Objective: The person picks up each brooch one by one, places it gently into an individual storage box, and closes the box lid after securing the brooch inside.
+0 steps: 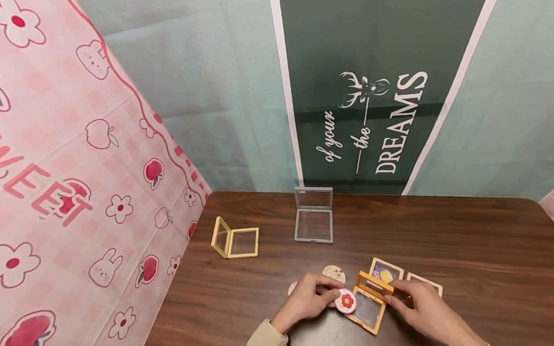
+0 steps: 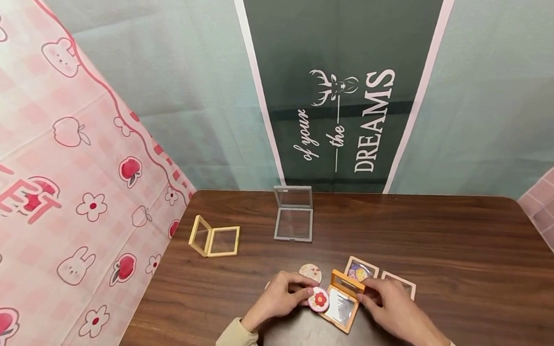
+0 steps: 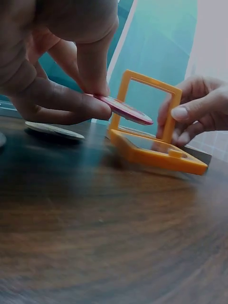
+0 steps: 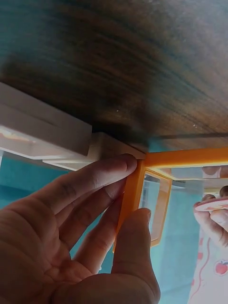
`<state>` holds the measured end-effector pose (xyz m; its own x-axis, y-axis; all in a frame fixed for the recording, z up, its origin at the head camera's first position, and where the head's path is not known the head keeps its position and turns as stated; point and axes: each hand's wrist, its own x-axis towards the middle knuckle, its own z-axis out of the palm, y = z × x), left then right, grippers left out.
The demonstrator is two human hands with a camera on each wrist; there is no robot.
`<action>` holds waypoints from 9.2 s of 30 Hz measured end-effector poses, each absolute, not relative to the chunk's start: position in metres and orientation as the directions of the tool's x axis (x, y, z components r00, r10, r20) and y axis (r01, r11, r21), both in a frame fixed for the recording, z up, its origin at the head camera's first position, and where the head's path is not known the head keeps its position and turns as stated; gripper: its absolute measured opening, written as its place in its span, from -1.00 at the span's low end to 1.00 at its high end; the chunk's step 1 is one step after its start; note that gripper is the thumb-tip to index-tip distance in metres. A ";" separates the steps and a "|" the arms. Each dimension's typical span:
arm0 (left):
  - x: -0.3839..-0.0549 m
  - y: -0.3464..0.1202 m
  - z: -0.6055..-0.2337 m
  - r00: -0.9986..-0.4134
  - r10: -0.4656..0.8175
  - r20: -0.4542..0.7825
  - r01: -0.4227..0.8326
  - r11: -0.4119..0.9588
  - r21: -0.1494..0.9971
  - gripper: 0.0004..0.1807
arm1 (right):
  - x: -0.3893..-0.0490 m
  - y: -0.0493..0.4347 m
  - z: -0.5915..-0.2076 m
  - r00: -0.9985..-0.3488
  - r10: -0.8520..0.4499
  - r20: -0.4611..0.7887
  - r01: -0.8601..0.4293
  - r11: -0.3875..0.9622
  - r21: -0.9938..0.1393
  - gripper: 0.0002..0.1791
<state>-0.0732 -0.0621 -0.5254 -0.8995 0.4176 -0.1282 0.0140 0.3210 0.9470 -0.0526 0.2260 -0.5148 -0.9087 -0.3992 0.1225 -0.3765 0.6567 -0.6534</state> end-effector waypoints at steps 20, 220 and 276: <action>-0.070 -0.033 -0.529 -0.894 0.437 -0.101 0.098 0.410 0.907 -0.86 | -0.049 0.227 -0.513 -0.931 -0.343 0.126 -0.337 0.675 -0.656 -0.89; -0.058 -0.030 -0.519 -0.883 0.466 -0.064 0.289 0.645 0.707 -0.62 | -0.010 0.224 -0.550 -0.751 -0.400 0.526 -0.641 0.632 -0.435 -0.66; -0.100 -0.243 -0.527 -0.868 -0.487 -0.100 -0.397 0.558 0.729 -0.47 | -0.061 0.095 -0.521 -0.834 -0.424 0.353 -0.538 0.481 -0.692 -0.60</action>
